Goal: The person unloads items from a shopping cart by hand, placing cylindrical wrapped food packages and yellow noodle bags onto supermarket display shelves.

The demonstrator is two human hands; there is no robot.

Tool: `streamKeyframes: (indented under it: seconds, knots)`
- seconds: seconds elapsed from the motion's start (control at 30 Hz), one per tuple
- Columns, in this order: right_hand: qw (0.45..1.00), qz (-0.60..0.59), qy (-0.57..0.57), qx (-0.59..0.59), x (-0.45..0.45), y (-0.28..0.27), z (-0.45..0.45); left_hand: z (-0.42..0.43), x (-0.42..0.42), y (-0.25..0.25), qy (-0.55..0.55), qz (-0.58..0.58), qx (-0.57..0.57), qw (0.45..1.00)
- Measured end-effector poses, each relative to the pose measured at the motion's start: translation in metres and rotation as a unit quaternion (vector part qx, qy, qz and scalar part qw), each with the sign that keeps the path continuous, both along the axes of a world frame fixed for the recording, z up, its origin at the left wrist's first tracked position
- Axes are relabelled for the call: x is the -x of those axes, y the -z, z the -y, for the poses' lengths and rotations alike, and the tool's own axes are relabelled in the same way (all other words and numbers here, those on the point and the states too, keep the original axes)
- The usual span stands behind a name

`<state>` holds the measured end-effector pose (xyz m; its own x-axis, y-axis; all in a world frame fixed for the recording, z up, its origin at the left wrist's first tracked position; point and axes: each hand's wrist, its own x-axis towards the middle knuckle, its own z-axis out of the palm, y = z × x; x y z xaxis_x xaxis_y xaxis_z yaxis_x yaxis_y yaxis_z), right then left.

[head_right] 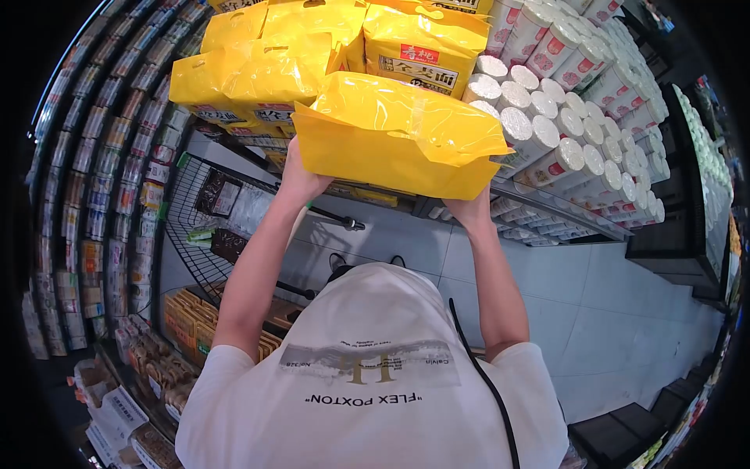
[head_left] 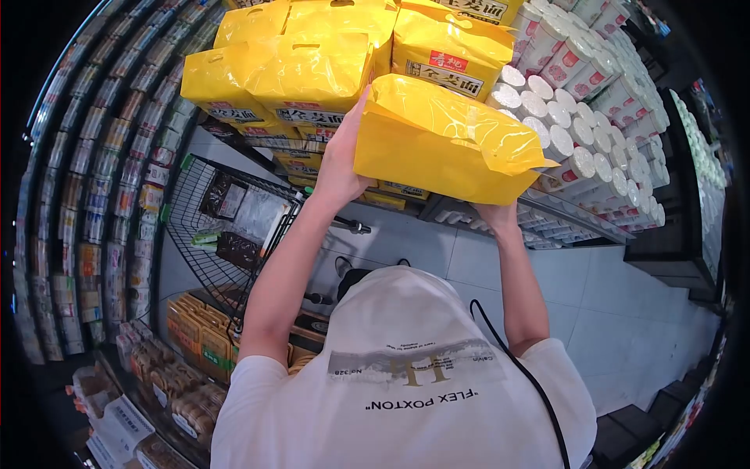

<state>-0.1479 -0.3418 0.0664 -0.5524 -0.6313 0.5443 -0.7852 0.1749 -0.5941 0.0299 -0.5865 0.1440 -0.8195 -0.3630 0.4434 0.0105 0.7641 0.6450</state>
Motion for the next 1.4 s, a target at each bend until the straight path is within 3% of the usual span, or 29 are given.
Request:
streamKeyframes:
  seconds: [0.07,0.13,0.17,0.27,0.4,0.43,0.53,0.63,0.77,0.87,1.07,1.4]
  knots:
    - [0.997,0.070,0.017,-0.040,0.005,-0.032,0.012,0.004,0.017,-0.005,-0.023,0.027,-0.015,0.999]
    - [0.998,0.044,0.055,0.008,0.010,-0.043,0.027,0.006,0.031,-0.009,-0.046,0.031,-0.052,0.997]
    - [0.997,0.017,0.071,0.013,0.010,-0.049,0.034,0.003,0.041,-0.005,-0.066,-0.071,-0.079,0.992]
    - [0.995,-0.029,0.097,0.009,0.023,-0.045,0.047,-0.005,0.064,0.006,-0.106,-0.133,-0.183,0.968]
    - [0.987,-0.094,0.127,0.001,0.026,-0.040,0.057,-0.001,0.076,0.031,-0.194,-0.081,-0.097,0.973]
    - [0.987,-0.093,0.134,-0.003,0.026,-0.041,0.058,-0.002,0.071,0.026,-0.169,-0.015,-0.121,0.978]
    - [0.985,-0.083,0.150,-0.019,0.020,-0.037,0.055,-0.020,0.061,0.042,-0.200,-0.126,-0.003,0.972]
    - [0.980,-0.118,0.156,-0.025,0.020,-0.031,0.054,-0.028,0.043,0.059,-0.171,-0.133,0.307,0.927]
    - [0.972,-0.151,0.161,-0.082,0.019,-0.024,0.051,-0.004,0.041,0.066,-0.227,-0.043,0.325,0.917]
    - [0.972,-0.147,0.160,-0.091,0.021,-0.026,0.054,0.021,0.042,0.049,-0.277,-0.029,0.228,0.933]
    - [0.972,-0.156,0.162,-0.074,0.019,-0.014,0.066,0.042,0.056,0.058,-0.268,-0.074,0.259,0.925]
    - [0.962,-0.168,0.170,-0.130,0.015,-0.014,0.058,0.035,0.038,0.051,-0.270,-0.030,0.227,0.935]
